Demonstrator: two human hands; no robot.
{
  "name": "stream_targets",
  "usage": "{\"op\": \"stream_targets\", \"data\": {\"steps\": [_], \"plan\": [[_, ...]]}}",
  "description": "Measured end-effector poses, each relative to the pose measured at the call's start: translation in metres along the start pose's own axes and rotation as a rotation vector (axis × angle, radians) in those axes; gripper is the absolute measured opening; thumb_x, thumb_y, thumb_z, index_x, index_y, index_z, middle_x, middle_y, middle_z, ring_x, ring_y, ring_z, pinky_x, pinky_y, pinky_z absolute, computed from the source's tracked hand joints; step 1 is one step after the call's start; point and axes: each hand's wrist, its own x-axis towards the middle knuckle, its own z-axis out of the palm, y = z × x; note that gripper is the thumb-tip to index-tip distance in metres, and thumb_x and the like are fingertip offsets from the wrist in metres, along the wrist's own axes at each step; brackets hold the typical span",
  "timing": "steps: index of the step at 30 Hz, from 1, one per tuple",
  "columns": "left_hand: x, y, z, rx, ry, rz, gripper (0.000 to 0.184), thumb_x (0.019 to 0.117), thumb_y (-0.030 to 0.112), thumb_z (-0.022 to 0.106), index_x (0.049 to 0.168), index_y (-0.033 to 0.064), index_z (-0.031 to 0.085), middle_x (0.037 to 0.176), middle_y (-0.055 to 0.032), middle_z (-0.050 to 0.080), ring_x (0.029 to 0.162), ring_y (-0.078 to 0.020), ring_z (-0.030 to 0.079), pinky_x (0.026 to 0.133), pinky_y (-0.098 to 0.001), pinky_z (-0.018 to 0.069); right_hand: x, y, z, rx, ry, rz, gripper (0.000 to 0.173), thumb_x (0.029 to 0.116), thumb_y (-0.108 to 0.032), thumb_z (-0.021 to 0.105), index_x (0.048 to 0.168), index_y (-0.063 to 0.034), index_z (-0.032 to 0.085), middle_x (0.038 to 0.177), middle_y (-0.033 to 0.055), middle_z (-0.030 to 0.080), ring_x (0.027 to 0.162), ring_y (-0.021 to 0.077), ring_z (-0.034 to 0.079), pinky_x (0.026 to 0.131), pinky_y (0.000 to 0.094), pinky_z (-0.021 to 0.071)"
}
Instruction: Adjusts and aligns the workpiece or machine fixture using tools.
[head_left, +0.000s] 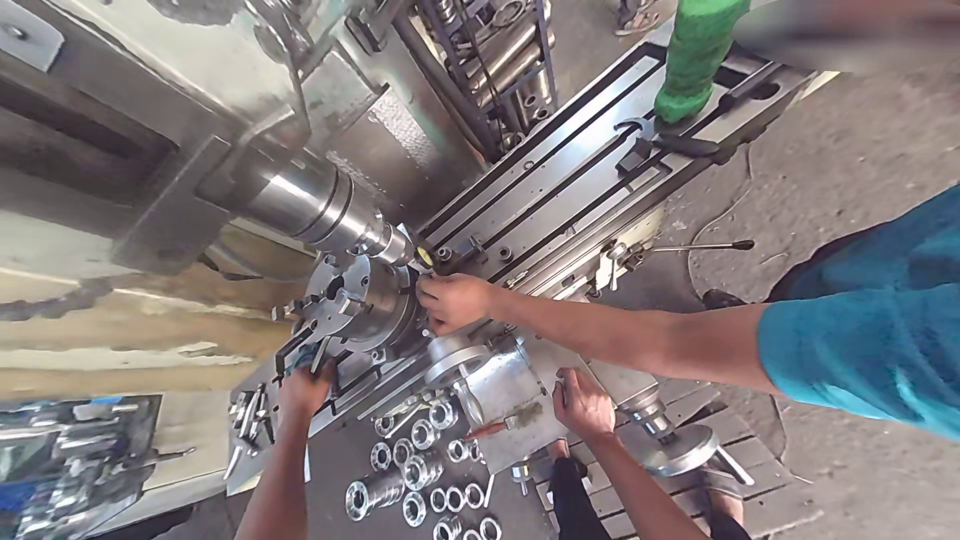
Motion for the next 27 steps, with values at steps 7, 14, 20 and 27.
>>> {"op": "stream_targets", "data": {"steps": [7,14,20,27], "plan": [[0.0001,0.0002,0.0006,0.003,0.003,0.003,0.061,0.1023,0.053,0.053,0.112,-0.0054,0.069,0.111,-0.0333,0.067,0.111,-0.0516,0.064,0.093,-0.0713,0.0469,-0.0015,0.0008,0.0006,0.004,0.0,-0.01,0.029,0.0911,-0.027,0.051,0.099,-0.0072,0.07,0.085,0.011,0.071,0.074,0.0295,0.072,0.056,0.0439,0.0565],[0.0001,-0.0004,0.001,0.005,-0.007,-0.001,0.061,0.1026,0.053,0.053,0.108,-0.0058,0.069,0.107,-0.0333,0.068,0.109,-0.0514,0.065,0.091,-0.0714,0.0473,-0.0008,0.0014,0.0009,0.004,0.002,-0.012,0.029,0.0912,-0.027,0.051,0.099,-0.0076,0.07,0.085,0.0101,0.071,0.075,0.029,0.072,0.057,0.0434,0.057],[0.0017,-0.0005,0.0023,0.003,0.003,-0.012,0.062,0.102,0.054,0.053,0.109,-0.0059,0.069,0.109,-0.0331,0.068,0.11,-0.0508,0.064,0.093,-0.0706,0.0471,-0.002,0.002,0.0022,0.005,-0.005,-0.006,0.028,0.0914,-0.027,0.051,0.1,-0.0079,0.071,0.084,0.0098,0.071,0.074,0.0287,0.072,0.056,0.0435,0.0567],[0.0015,0.0009,0.0025,0.007,0.005,-0.014,0.061,0.1025,0.053,0.053,0.108,-0.006,0.069,0.108,-0.0331,0.068,0.11,-0.0511,0.064,0.092,-0.0708,0.0473,-0.0025,0.0026,0.0033,0.009,-0.004,-0.003,0.028,0.0909,-0.027,0.052,0.099,-0.0085,0.071,0.084,0.0093,0.071,0.074,0.0282,0.073,0.055,0.0432,0.0565]]}}
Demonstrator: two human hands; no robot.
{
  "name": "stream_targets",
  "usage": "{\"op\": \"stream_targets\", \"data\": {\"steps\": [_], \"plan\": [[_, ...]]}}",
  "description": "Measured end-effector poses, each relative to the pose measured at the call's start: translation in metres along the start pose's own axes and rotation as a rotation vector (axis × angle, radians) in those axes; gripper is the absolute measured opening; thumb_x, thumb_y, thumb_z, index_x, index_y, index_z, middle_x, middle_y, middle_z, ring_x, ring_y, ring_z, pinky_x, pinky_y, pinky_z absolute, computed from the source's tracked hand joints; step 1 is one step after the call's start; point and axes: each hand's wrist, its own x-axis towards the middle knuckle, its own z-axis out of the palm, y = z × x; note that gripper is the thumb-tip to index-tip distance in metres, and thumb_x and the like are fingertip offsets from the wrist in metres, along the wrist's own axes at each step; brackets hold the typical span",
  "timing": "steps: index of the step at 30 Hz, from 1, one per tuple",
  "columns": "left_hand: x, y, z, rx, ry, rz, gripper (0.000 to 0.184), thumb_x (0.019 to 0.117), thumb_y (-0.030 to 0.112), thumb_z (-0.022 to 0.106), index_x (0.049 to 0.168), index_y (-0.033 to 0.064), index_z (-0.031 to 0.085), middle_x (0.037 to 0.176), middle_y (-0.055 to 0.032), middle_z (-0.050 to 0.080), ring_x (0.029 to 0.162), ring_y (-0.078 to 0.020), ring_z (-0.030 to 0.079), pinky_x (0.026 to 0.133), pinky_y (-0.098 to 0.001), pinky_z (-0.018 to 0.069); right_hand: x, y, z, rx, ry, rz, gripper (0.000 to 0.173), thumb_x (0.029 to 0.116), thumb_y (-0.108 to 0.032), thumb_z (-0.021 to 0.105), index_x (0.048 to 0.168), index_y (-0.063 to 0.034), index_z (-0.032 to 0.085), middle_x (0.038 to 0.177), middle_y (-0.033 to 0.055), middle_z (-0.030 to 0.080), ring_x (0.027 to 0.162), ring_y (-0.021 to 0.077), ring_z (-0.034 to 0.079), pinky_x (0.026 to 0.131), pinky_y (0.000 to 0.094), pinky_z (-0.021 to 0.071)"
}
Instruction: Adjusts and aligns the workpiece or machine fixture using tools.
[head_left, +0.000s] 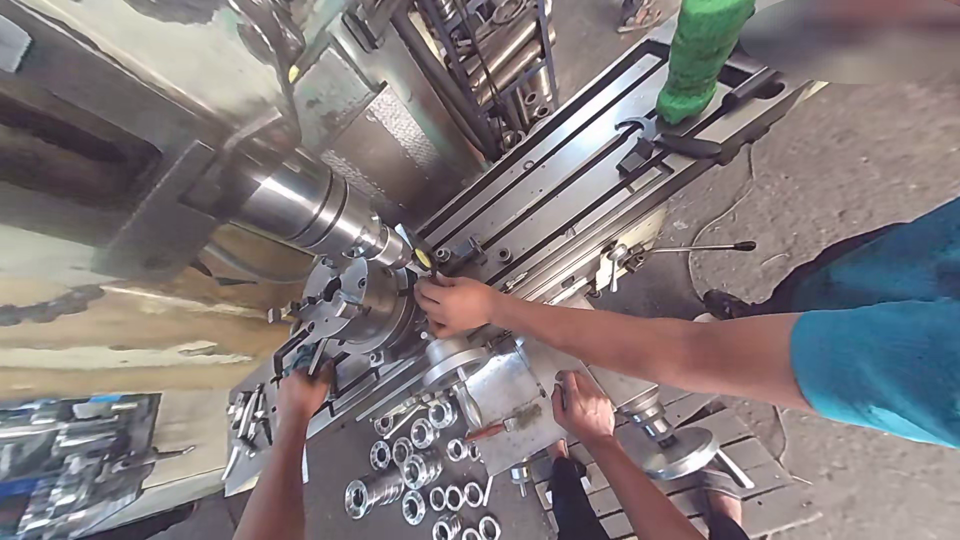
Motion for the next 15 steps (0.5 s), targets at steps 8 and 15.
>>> {"op": "stream_targets", "data": {"steps": [8,15], "plan": [[-0.0007,-0.0002,-0.0007,-0.009,0.001,0.007,0.061,0.1024,0.052,0.053,0.107,-0.0061,0.069,0.106,-0.0327,0.068,0.108,-0.0505,0.065,0.091,-0.0707,0.0476,0.0002,0.0,-0.0006,-0.012,0.0,-0.001,0.028,0.091,-0.027,0.051,0.099,-0.0092,0.071,0.086,0.0088,0.072,0.075,0.0275,0.073,0.055,0.0431,0.0569],[-0.0015,0.0014,-0.001,-0.012,-0.003,0.006,0.059,0.1027,0.051,0.054,0.109,-0.0053,0.069,0.107,-0.0329,0.068,0.108,-0.0507,0.065,0.092,-0.0709,0.0473,0.0002,0.0005,0.0,-0.01,-0.015,-0.003,0.028,0.091,-0.027,0.051,0.099,-0.0085,0.071,0.086,0.0096,0.072,0.075,0.0283,0.073,0.056,0.0431,0.0569]]}}
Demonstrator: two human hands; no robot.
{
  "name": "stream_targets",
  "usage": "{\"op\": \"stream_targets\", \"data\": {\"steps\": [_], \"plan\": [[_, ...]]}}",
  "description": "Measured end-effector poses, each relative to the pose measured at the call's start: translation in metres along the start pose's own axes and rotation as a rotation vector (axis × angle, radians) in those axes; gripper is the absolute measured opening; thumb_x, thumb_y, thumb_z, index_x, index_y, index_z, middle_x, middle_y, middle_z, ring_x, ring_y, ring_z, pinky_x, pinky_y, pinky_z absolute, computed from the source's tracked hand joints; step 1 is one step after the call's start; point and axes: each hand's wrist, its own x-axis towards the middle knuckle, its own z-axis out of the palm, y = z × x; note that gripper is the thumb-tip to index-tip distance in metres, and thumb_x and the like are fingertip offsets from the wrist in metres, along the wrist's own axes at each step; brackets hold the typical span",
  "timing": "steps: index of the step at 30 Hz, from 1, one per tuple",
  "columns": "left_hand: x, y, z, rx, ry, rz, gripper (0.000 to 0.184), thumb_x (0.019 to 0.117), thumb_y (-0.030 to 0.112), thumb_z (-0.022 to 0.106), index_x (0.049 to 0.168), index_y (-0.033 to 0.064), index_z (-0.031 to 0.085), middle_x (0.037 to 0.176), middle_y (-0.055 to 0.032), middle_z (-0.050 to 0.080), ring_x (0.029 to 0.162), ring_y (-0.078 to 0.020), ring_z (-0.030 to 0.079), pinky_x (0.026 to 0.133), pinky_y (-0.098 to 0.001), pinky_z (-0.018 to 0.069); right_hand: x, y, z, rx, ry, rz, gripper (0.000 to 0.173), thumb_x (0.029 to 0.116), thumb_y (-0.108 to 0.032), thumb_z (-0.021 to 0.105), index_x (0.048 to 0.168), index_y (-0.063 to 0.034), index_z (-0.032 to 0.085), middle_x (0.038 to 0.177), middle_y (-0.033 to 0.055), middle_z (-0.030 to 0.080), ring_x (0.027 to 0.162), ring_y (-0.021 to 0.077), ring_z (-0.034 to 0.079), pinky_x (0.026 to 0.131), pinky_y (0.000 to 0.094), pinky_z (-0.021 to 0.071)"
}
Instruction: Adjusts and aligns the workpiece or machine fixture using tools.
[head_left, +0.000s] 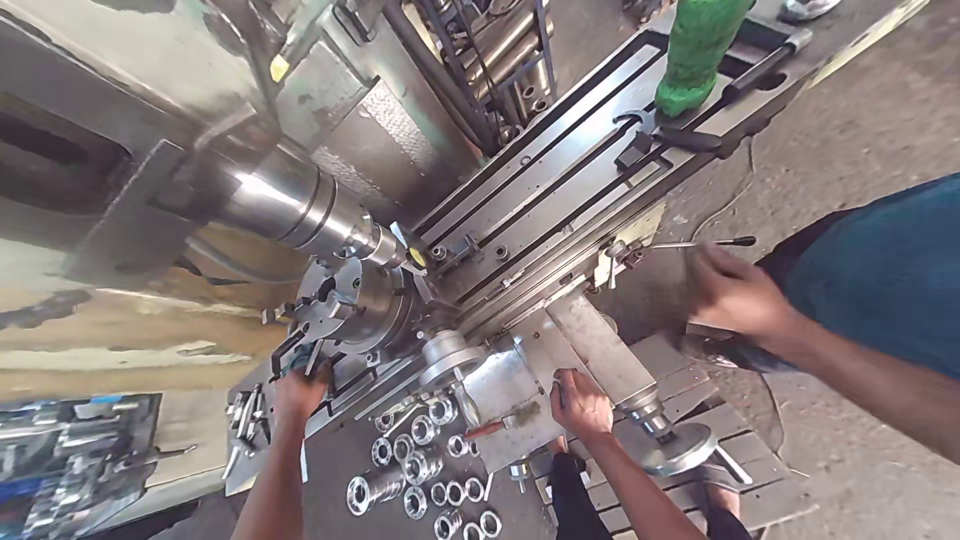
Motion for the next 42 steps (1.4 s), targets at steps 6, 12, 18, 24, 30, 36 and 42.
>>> {"op": "stream_targets", "data": {"steps": [6,12,18,24,30,36,42], "plan": [[-0.002,-0.003,0.001,-0.012,0.035,0.032,0.056,0.1022,0.048,0.056,0.109,-0.0061,0.069,0.105,-0.0332,0.068,0.105,-0.0509,0.066,0.091,-0.0714,0.0474,-0.002,-0.001,0.0,0.004,-0.019,0.004,0.028,0.0901,-0.027,0.052,0.1,-0.0087,0.071,0.086,0.0094,0.072,0.075,0.0286,0.073,0.057,0.0439,0.0576],[-0.001,-0.005,0.007,-0.041,0.073,0.046,0.053,0.1009,0.043,0.061,0.117,-0.0076,0.066,0.112,-0.0364,0.066,0.111,-0.0546,0.062,0.094,-0.073,0.0447,-0.001,0.0,-0.001,-0.016,0.001,0.002,0.025,0.0886,-0.027,0.056,0.098,-0.0105,0.073,0.086,0.0069,0.072,0.076,0.0251,0.074,0.057,0.0415,0.0591],[-0.001,-0.006,0.003,-0.03,0.054,0.032,0.054,0.1002,0.044,0.062,0.122,-0.0058,0.065,0.117,-0.0337,0.066,0.116,-0.0509,0.062,0.099,-0.0697,0.0447,-0.001,-0.003,-0.003,-0.006,-0.027,0.012,0.027,0.0889,-0.027,0.055,0.1,-0.0096,0.073,0.089,0.0085,0.073,0.078,0.0273,0.074,0.058,0.0433,0.0594],[0.002,-0.001,0.002,-0.01,0.026,0.039,0.053,0.1016,0.045,0.058,0.116,-0.0055,0.068,0.111,-0.0328,0.068,0.111,-0.05,0.064,0.096,-0.0698,0.0462,0.0,0.001,0.0,0.006,0.007,-0.011,0.028,0.0912,-0.027,0.051,0.098,-0.0084,0.071,0.086,0.0095,0.072,0.076,0.0287,0.073,0.056,0.0435,0.0578],[0.001,-0.005,0.004,-0.007,0.046,0.037,0.053,0.1017,0.045,0.058,0.117,-0.0042,0.068,0.111,-0.0318,0.068,0.11,-0.0495,0.065,0.095,-0.0709,0.0465,-0.001,0.0,0.0,-0.007,0.017,-0.013,0.028,0.0921,-0.027,0.05,0.097,-0.0084,0.07,0.084,0.0095,0.071,0.073,0.0282,0.072,0.054,0.0427,0.0565],[0.002,-0.003,0.003,0.001,0.028,0.013,0.056,0.1017,0.047,0.057,0.115,-0.0058,0.068,0.109,-0.0331,0.068,0.109,-0.0506,0.065,0.093,-0.071,0.0471,-0.002,0.001,0.001,-0.005,0.013,-0.015,0.028,0.0923,-0.027,0.05,0.097,-0.0086,0.07,0.085,0.0091,0.071,0.075,0.0281,0.073,0.055,0.0427,0.0568],[0.001,-0.001,0.001,0.031,0.008,-0.009,0.055,0.1033,0.047,0.054,0.112,-0.0042,0.069,0.109,-0.0327,0.068,0.109,-0.0505,0.065,0.092,-0.0709,0.0473,-0.002,0.002,0.004,-0.001,0.044,-0.032,0.028,0.0934,-0.027,0.049,0.096,-0.0086,0.07,0.083,0.0087,0.071,0.075,0.0264,0.072,0.057,0.0405,0.0569]]}}
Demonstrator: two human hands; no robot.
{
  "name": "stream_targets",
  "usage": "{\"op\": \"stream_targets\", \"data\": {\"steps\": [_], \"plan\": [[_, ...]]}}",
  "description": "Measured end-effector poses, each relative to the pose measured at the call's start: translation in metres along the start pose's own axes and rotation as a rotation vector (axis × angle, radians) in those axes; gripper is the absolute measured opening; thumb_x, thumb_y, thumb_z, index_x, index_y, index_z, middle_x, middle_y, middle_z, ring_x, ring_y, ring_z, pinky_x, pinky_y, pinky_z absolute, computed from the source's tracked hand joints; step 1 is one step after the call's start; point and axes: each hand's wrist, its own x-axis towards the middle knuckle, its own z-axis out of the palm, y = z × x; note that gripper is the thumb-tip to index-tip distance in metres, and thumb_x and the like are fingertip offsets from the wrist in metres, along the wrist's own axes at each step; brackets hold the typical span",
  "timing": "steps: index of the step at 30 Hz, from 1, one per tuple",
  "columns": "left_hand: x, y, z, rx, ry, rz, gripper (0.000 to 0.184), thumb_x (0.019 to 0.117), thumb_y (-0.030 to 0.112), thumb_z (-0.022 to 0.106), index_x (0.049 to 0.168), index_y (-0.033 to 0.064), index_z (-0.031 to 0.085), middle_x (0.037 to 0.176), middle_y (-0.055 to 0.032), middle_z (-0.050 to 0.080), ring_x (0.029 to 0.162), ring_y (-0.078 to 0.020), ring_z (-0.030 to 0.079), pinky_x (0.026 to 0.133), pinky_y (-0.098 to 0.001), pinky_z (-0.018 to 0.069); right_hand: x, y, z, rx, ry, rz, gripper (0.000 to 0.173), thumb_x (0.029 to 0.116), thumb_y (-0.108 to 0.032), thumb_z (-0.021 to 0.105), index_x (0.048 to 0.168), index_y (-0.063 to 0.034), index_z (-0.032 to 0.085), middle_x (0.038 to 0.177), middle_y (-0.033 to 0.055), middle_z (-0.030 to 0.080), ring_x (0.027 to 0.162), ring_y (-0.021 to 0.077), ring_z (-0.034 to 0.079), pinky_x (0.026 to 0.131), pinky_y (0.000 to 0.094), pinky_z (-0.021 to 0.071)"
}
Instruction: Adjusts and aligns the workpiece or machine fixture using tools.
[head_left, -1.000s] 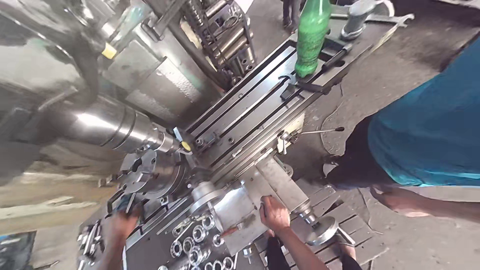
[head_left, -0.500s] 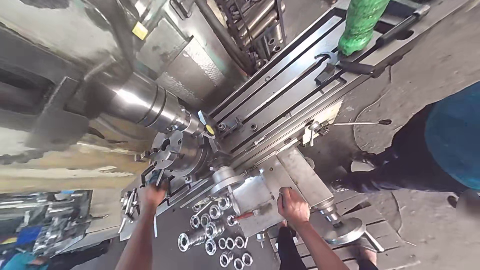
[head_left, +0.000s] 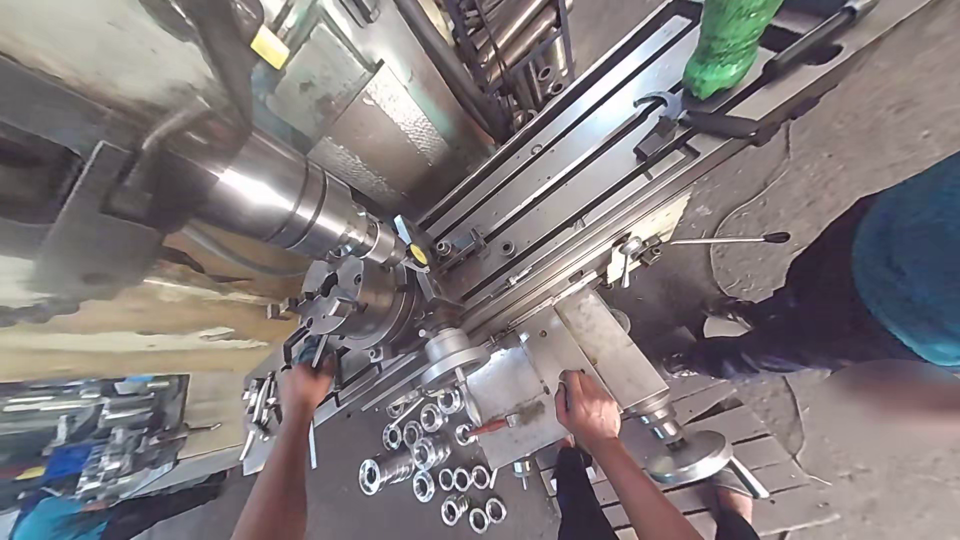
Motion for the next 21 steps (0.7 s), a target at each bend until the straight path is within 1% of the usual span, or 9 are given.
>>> {"op": "stream_targets", "data": {"steps": [5,10,14,21], "plan": [[0.0007,-0.0008,0.0013,-0.001,0.005,-0.012,0.057,0.1029,0.049,0.054,0.112,-0.0049,0.069,0.11,-0.0327,0.068,0.11,-0.0507,0.064,0.093,-0.0705,0.0471,0.0004,0.0004,-0.0008,0.0,-0.003,-0.005,0.028,0.0935,-0.027,0.049,0.096,-0.0084,0.07,0.083,0.0084,0.07,0.074,0.0266,0.072,0.056,0.0403,0.0565],[0.0006,-0.0022,0.0015,0.003,0.01,-0.005,0.058,0.1025,0.05,0.054,0.111,-0.0056,0.069,0.109,-0.0334,0.067,0.109,-0.051,0.064,0.093,-0.0713,0.047,0.0006,-0.0001,-0.0011,0.001,-0.004,-0.001,0.028,0.0934,-0.027,0.049,0.096,-0.0084,0.07,0.082,0.0087,0.07,0.073,0.0271,0.072,0.056,0.0404,0.0564],[0.0007,-0.001,0.0005,0.004,0.005,0.003,0.057,0.1033,0.048,0.054,0.111,-0.0061,0.069,0.109,-0.0334,0.067,0.109,-0.0509,0.065,0.093,-0.0708,0.0471,0.0007,0.0001,-0.0009,-0.004,-0.007,0.0,0.028,0.0928,-0.027,0.049,0.095,-0.0087,0.07,0.082,0.0086,0.07,0.074,0.0269,0.072,0.056,0.0401,0.0564],[-0.0003,0.0007,0.0007,0.0,0.006,0.012,0.056,0.1037,0.047,0.053,0.115,-0.0052,0.068,0.111,-0.0331,0.068,0.111,-0.0508,0.064,0.094,-0.0712,0.0463,0.0005,0.0001,-0.0014,0.02,-0.006,0.012,0.029,0.0929,-0.027,0.049,0.096,-0.0079,0.07,0.083,0.0096,0.071,0.075,0.028,0.072,0.057,0.0412,0.057]]}}
